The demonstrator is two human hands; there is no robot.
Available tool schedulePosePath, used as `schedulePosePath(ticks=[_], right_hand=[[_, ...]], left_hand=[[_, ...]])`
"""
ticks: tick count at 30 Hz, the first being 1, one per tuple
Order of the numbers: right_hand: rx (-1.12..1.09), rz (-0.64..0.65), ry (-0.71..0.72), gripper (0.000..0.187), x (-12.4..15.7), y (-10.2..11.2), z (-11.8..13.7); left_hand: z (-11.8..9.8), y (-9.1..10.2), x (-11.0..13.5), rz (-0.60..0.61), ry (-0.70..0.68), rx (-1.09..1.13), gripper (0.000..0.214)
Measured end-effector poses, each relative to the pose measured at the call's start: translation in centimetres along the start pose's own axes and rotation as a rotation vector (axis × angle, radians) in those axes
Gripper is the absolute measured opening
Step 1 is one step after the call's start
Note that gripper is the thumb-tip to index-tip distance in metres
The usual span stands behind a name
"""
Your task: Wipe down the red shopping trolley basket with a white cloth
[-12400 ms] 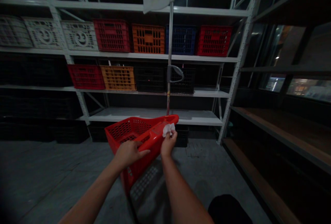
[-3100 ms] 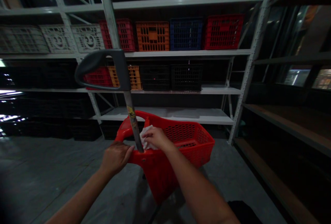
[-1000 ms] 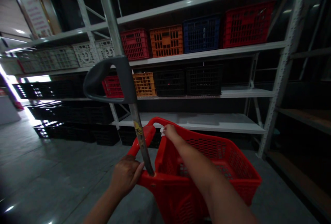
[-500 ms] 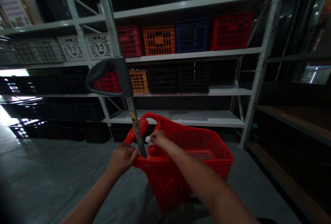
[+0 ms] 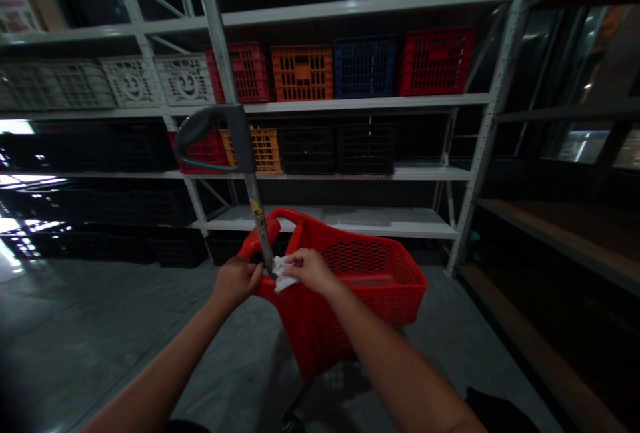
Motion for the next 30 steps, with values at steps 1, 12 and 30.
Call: schedulePosePath(ticks=[1,12,30], right_hand=[[0.058,-0.032,0.046,0.013,0.7,-0.4,0.2],[0.601,-0.071,-0.071,0.016,5.1,0.1,-3.2],[0.605,-0.298,-0.339,0.026,12.1,3.3,-10.8]], left_hand=[[0.1,0.0,0.0,0.0,0.0,-0.001,0.05],[0.5,-0.1,0.0,-0.005,0.015,0.015,0.05],[3.5,0.2,-0.2,0.055,-0.032,-0.006,0.049]])
Point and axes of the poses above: each hand's wrist, its own x-axis away from the middle knuckle, its own y-axis out of the back of the hand, z = x × y, the point moved 1 cm from there along -x, towards the middle knuckle, and after that the axes turned 15 degrees about x, right-handed, at the moved point
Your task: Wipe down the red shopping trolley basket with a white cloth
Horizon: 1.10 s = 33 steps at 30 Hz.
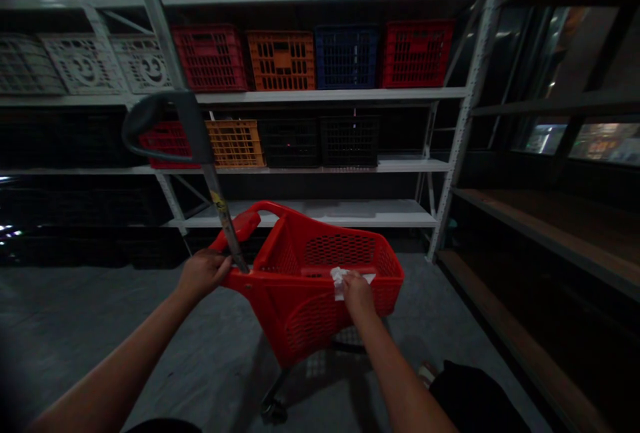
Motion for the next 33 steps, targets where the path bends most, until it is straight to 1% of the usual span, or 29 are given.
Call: schedulePosePath(ticks=[1,2,3,5,7,8,10,12,14,15,16,18,19,20,21,22,23,24,26,27,28,30,31,33], right_hand=[[0.01,-0.006,-0.037,0.026,0.0,0.1,-0.3],[0.007,-0.011,-0.064,0.026,-0.1,0.1,0.1],[-0.013,-0.015,-0.08,0.027,-0.3,0.0,1.1],[-0.1,-0.024,-0.058,0.034,-1.1,-0.1,4.5],[-0.221,-0.03,0.027,0.041,-1.9,-0.4,8.8],[-0.28,-0.036,0.111,0.041,-2.3,-0.5,10.8],[-0.35,-0.057,0.204,0.039,-2.9,-0.6,13.8],[-0.362,-0.076,0.244,0.035,-3.1,-0.6,14.7],[-0.333,-0.089,0.263,0.029,-2.9,-0.6,14.1],[-0.311,-0.096,0.267,0.025,-2.7,-0.7,13.4],[-0.287,-0.103,0.262,0.021,-2.6,-0.8,12.7],[-0.238,-0.111,0.218,0.016,-2.5,-0.9,11.4],[-0.209,-0.112,0.184,0.014,-2.5,-1.1,10.9],[-0.178,-0.111,0.15,0.013,-2.6,-1.2,10.5],[-0.144,-0.107,0.12,0.013,-2.6,-1.3,10.1],[-0.113,-0.102,0.094,0.013,-2.7,-1.4,9.6],[-0.091,-0.096,0.071,0.013,-2.8,-1.5,9.0],[-0.08,-0.089,0.049,0.013,-2.9,-1.6,8.3],[-0.075,-0.075,-0.028,0.014,-3.2,-1.7,6.5],[-0.077,-0.068,-0.086,0.014,-3.3,-1.7,5.5],[-0.088,-0.063,-0.142,0.015,-3.4,-1.7,4.6],[-0.139,-0.072,-0.209,0.019,-3.6,-1.7,3.4],[-0.178,-0.085,-0.199,0.024,-3.7,-1.8,3.3],[-0.252,-0.111,-0.114,0.032,-3.9,-1.9,4.1]], left_hand=[[0.0,0.0,-0.1,-0.001,-0.001,0.0,0.049],[-0.2,-0.1,-0.1,-0.002,-0.005,0.003,0.049],[-0.3,-0.1,-0.3,-0.002,-0.011,0.008,0.049],[-0.8,-0.1,-0.6,0.0,-0.017,0.029,0.048],[-1.3,0.0,-0.9,-0.025,-0.002,0.047,0.045],[-1.5,0.1,-0.9,-0.057,0.012,0.051,0.042],[-1.9,0.3,-0.6,-0.156,0.042,0.047,0.034],[-2.6,0.5,0.4,-0.305,0.067,0.034,0.026],[-3.7,0.4,1.9,-0.463,0.064,0.036,0.02],[-4.6,0.2,2.6,-0.523,0.038,0.052,0.017],[-5.5,0.0,3.2,-0.547,-0.006,0.081,0.014],[-7.6,-0.7,3.6,-0.526,-0.105,0.165,0.014],[-8.4,-1.0,3.5,-0.519,-0.106,0.198,0.019],[-9.0,-1.2,3.1,-0.539,-0.058,0.217,0.028],[-9.3,-1.4,2.5,-0.568,0.024,0.219,0.039],[-9.2,-1.6,1.9,-0.582,0.114,0.202,0.047],[-9.0,-1.8,1.3,-0.563,0.186,0.167,0.051],[-8.6,-1.9,0.8,-0.508,0.228,0.123,0.05],[-7.7,-2.2,0.1,-0.369,0.239,0.039,0.042],[-7.2,-2.3,0.0,-0.319,0.228,0.01,0.039],[-6.9,-2.4,-0.1,-0.3,0.222,-0.01,0.038],[-6.4,-2.7,0.0,-0.323,0.22,-0.033,0.036],[-6.3,-2.8,0.0,-0.338,0.219,-0.042,0.036],[-6.2,-3.1,-0.1,-0.355,0.213,-0.059,0.035]])
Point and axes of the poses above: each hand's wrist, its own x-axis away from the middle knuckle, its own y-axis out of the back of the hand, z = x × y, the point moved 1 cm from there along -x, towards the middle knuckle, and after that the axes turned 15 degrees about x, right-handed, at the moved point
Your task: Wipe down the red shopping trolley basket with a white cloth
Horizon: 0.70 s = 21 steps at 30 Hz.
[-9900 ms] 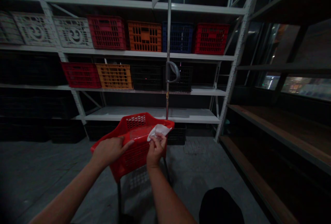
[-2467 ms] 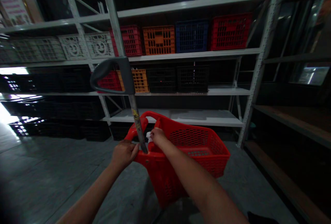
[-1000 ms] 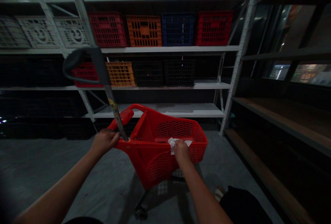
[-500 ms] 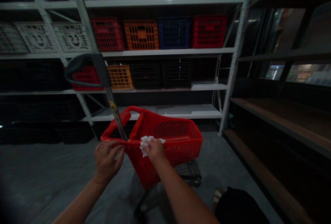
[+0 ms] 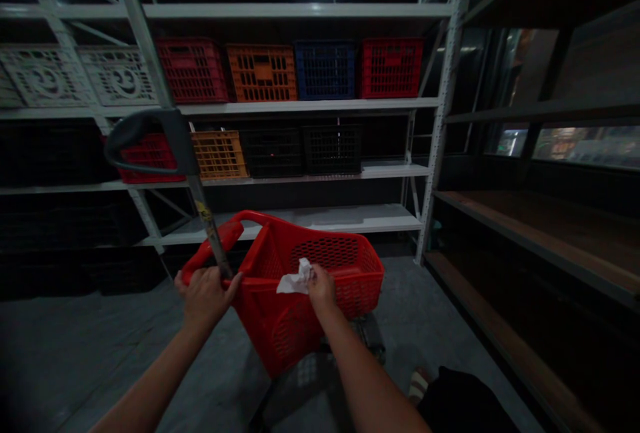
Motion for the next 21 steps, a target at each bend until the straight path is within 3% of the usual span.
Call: schedulePosePath(ticks=[8,12,15,18,21], right_hand=[[-0.078,0.086,0.281,0.013,0.4,-2.3,9.4],[-0.002,0.106,0.307,0.015,-0.3,-2.5,11.6],[-0.036,0.093,0.19,0.014,-0.5,-2.2,9.3],[0.023,0.057,-0.036,0.028,-0.5,-1.2,4.4],[0.12,0.048,-0.106,0.028,-0.5,-0.1,0.5]], left_hand=[[0.2,-0.5,0.0,-0.017,-0.001,-0.021,0.033],[0.3,-0.5,0.1,-0.018,-0.004,-0.022,0.032],[0.6,-0.3,0.1,-0.003,-0.013,-0.003,0.031],[1.0,-0.2,0.0,0.0,-0.013,0.008,0.029],[1.1,-0.3,0.0,-0.014,0.0,0.002,0.028]])
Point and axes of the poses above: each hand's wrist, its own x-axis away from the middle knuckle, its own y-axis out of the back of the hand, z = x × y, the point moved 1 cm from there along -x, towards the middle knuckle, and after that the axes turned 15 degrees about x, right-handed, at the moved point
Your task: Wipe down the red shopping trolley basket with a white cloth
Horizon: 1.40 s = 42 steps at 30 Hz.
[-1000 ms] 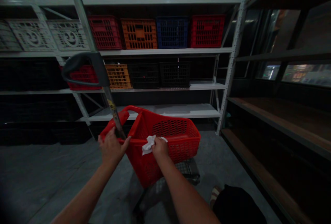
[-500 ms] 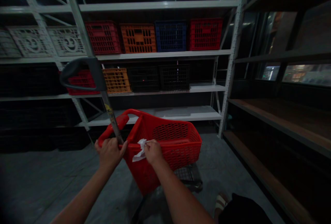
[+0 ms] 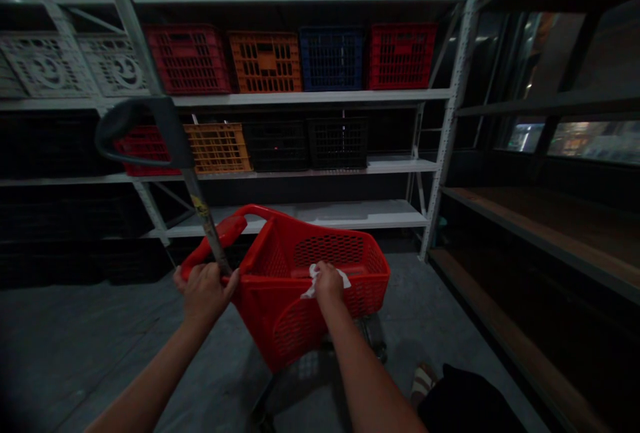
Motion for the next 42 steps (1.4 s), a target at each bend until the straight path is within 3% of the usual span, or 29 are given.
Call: schedulePosePath(ticks=[3,9,11,13,18,20,22,26,29,32,39,42], right_hand=[[-0.039,0.044,0.047,0.028,-0.1,0.2,0.5],[-0.344,0.115,0.432,0.029,1.1,-1.6,10.2],[-0.357,0.102,0.482,0.023,1.4,-2.0,11.6],[-0.259,0.09,0.47,0.018,1.5,-1.9,10.6],[-0.025,0.032,0.293,0.019,1.8,-0.1,2.1],[0.0,0.007,0.213,0.022,2.0,0.3,0.1],[-0.006,0.017,0.188,0.022,2.1,0.1,0.4],[-0.129,0.055,0.407,0.021,2.1,-1.6,5.7],[-0.13,0.059,0.43,0.02,1.7,-2.4,7.4],[-0.064,0.068,0.322,0.019,1.4,-1.4,3.8],[0.093,-0.035,-0.032,0.027,-0.2,4.3,-13.7],[0.144,-0.089,-0.156,0.031,-0.3,5.3,-16.5]], left_hand=[[-0.2,0.0,0.0,-0.011,0.026,-0.008,0.027],[-0.3,0.2,0.0,0.013,0.031,-0.019,0.028],[-0.2,0.2,0.0,0.016,0.03,-0.027,0.029],[-0.1,0.2,0.0,0.019,0.025,-0.025,0.029],[0.1,0.0,0.2,0.021,0.009,-0.006,0.029],[0.1,-0.1,0.2,0.01,0.009,0.0,0.03],[0.0,-0.2,0.1,0.0,0.021,0.005,0.029],[0.1,-0.1,0.0,0.01,0.037,0.004,0.029],[0.4,-0.1,-0.1,0.023,0.021,0.01,0.029],[0.8,-0.1,-0.2,0.027,0.024,0.035,0.028],[1.3,-0.6,-0.4,0.001,0.022,0.025,0.027],[1.2,-0.6,-0.4,-0.012,0.022,-0.003,0.028]])
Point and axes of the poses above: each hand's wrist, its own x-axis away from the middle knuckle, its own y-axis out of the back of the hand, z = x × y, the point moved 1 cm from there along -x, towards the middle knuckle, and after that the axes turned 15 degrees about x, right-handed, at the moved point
